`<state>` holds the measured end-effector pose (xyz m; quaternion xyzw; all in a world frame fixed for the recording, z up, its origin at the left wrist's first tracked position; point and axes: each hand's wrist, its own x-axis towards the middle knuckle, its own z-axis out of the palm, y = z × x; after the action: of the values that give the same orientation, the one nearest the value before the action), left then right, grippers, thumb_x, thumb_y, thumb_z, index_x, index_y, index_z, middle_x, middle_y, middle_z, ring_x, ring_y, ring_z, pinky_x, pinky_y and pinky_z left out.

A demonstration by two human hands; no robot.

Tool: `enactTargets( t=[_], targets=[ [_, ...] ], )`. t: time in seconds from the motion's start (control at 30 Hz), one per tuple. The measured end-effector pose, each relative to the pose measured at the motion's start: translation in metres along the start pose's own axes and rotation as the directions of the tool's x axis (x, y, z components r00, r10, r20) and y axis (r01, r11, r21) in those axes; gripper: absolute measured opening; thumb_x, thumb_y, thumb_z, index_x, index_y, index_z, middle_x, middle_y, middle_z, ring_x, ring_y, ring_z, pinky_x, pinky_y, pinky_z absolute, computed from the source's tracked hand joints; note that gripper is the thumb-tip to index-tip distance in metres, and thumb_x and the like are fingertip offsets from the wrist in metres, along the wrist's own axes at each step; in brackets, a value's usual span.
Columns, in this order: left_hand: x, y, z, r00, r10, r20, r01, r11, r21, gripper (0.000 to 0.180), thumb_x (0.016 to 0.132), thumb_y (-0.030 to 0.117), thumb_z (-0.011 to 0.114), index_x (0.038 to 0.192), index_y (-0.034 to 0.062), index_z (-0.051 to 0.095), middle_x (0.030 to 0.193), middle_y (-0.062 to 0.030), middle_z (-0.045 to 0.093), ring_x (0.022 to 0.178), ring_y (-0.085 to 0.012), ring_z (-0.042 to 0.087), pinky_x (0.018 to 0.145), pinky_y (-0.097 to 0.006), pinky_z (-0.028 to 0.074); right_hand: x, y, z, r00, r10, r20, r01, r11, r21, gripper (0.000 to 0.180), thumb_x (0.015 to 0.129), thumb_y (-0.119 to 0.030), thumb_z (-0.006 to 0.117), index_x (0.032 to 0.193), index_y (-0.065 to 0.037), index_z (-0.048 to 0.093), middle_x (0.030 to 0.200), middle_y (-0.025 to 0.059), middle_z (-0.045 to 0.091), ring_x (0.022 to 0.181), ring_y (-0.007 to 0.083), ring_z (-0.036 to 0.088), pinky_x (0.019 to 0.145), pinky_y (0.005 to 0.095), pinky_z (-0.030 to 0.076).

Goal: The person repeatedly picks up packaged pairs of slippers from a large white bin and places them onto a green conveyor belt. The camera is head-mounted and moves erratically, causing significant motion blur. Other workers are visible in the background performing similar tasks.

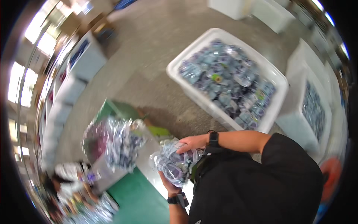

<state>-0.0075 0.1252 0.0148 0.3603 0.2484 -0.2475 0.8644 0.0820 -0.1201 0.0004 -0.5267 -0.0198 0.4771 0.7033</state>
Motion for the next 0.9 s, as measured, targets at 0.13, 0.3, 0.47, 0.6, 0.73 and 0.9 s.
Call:
enactTargets(
  t=[0.13, 0.3, 0.47, 0.6, 0.73, 0.9],
  targets=[
    [0.036, -0.025, 0.042, 0.963, -0.150, 0.225, 0.139, 0.988, 0.068, 0.064, 0.102, 0.054, 0.035, 0.146, 0.0081, 0.036, 0.144, -0.0102, 0.047, 0.130, -0.0301, 0.047, 0.106, -0.046, 0.041, -0.053, 0.025, -0.054, 0.946, -0.142, -0.291, 0.185, 0.975, 0.125, 0.058, 0.083, -0.037, 0.075, 0.125, -0.003, 0.054, 0.110, 0.0060, 0.062, 0.093, 0.0143, 0.062, 0.081, 0.0303, 0.052],
    [0.066, -0.035, 0.038, 0.991, -0.032, -0.133, 0.095, 0.864, 0.495, 0.047, 0.103, 0.039, 0.045, 0.130, 0.0011, 0.050, 0.112, -0.0122, 0.062, 0.096, -0.0246, 0.063, 0.080, -0.038, 0.053, -0.120, 0.086, -0.141, 0.716, 0.060, -0.695, 0.202, 0.936, 0.289, 0.054, 0.080, -0.037, 0.076, 0.115, -0.001, 0.059, 0.100, 0.0067, 0.064, 0.082, 0.0132, 0.063, 0.066, 0.0299, 0.053],
    [0.056, -0.041, -0.002, 0.959, 0.030, -0.283, 0.140, 0.816, 0.560, 0.041, 0.102, 0.033, 0.050, 0.128, 0.0013, 0.052, 0.105, -0.0130, 0.063, 0.087, -0.0220, 0.065, 0.073, -0.035, 0.055, -0.192, 0.128, -0.205, 0.376, 0.186, -0.908, 0.518, 0.770, 0.373, 0.028, 0.085, -0.032, 0.072, 0.084, -0.004, 0.068, 0.074, 0.0021, 0.063, 0.066, 0.0127, 0.064, 0.056, 0.0284, 0.053],
    [0.035, -0.047, -0.032, 0.931, 0.043, -0.364, 0.191, 0.791, 0.582, 0.048, 0.100, 0.036, 0.052, 0.130, -0.0010, 0.050, 0.108, -0.0170, 0.063, 0.091, -0.0252, 0.066, 0.074, -0.035, 0.056, -0.198, 0.134, -0.251, 0.200, 0.115, -0.973, 0.939, 0.261, 0.224, 0.037, 0.092, -0.037, 0.064, 0.104, -0.003, 0.060, 0.085, 0.0099, 0.067, 0.079, 0.0239, 0.070, 0.072, 0.0392, 0.060],
    [0.015, -0.050, -0.055, 0.900, 0.096, -0.425, 0.216, 0.748, 0.628, 0.053, 0.099, 0.038, 0.052, 0.132, -0.0031, 0.048, 0.112, -0.0209, 0.062, 0.093, -0.0294, 0.066, 0.075, -0.038, 0.056, -0.168, 0.144, -0.279, 0.472, 0.271, -0.839, 0.793, 0.286, 0.538, 0.050, 0.095, -0.038, 0.059, 0.117, 0.006, 0.050, 0.102, 0.0233, 0.067, 0.086, 0.0330, 0.069, 0.078, 0.0421, 0.059],
    [-0.005, -0.051, -0.083, 0.856, 0.146, -0.497, 0.225, 0.760, 0.610, 0.054, 0.098, 0.038, 0.053, 0.134, -0.0017, 0.048, 0.113, -0.0215, 0.062, 0.094, -0.0306, 0.066, 0.076, -0.040, 0.056, -0.111, 0.156, -0.260, 0.686, 0.289, -0.668, 0.422, 0.590, 0.689, 0.045, 0.091, -0.029, 0.065, 0.111, 0.010, 0.052, 0.095, 0.0201, 0.064, 0.083, 0.0317, 0.069, 0.072, 0.0394, 0.060]
  ],
)
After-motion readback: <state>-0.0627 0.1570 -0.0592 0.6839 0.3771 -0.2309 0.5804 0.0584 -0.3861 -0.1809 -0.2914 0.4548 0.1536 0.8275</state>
